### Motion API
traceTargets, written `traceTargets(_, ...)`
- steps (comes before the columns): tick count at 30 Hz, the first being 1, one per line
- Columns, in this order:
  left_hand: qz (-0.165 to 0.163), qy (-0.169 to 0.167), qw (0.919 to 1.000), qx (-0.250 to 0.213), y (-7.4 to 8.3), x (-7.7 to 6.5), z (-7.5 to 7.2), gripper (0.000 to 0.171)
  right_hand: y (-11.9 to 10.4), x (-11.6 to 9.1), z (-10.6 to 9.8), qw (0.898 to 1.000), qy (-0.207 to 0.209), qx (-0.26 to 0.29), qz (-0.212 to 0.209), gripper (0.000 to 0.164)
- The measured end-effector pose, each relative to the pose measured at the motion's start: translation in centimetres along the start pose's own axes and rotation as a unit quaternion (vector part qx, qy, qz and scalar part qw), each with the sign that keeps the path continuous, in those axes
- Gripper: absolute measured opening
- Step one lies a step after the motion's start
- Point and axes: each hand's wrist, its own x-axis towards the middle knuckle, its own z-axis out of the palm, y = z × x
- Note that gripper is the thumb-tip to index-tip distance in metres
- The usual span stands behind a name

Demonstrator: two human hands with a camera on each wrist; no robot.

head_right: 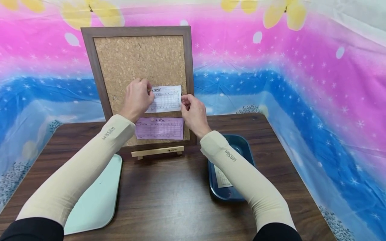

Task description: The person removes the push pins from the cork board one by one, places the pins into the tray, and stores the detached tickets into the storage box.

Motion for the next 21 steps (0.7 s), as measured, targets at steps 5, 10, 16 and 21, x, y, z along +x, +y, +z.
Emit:
traceTargets(5,0.006,-0.003,0.9999,-0.009,-0.21,0.04,-0.12,0.009,0.1,0.04,-0.01,1.0,0.002,0.0,-0.003,0.021)
traceTargets(10,0.009,-0.005,0.9998,-0.019,-0.44,0.0,-0.2,0.01,0.24,0.13,0.05,1.0,0.006,-0.003,-0.009,0.02)
traceTargets(16,0.023,-0.001,0.9989,-0.042,-0.83,-0.27,-0.27,0.009,0.3,0.12,0.12,1.0,0.009,0.002,-0.008,0.021)
traceTargets(21,0.043,0.013,0.9978,-0.05,-0.95,-0.46,-0.52,0.008,0.44,0.12,0.13,1.0,0.016,0.005,-0.01,0.022)
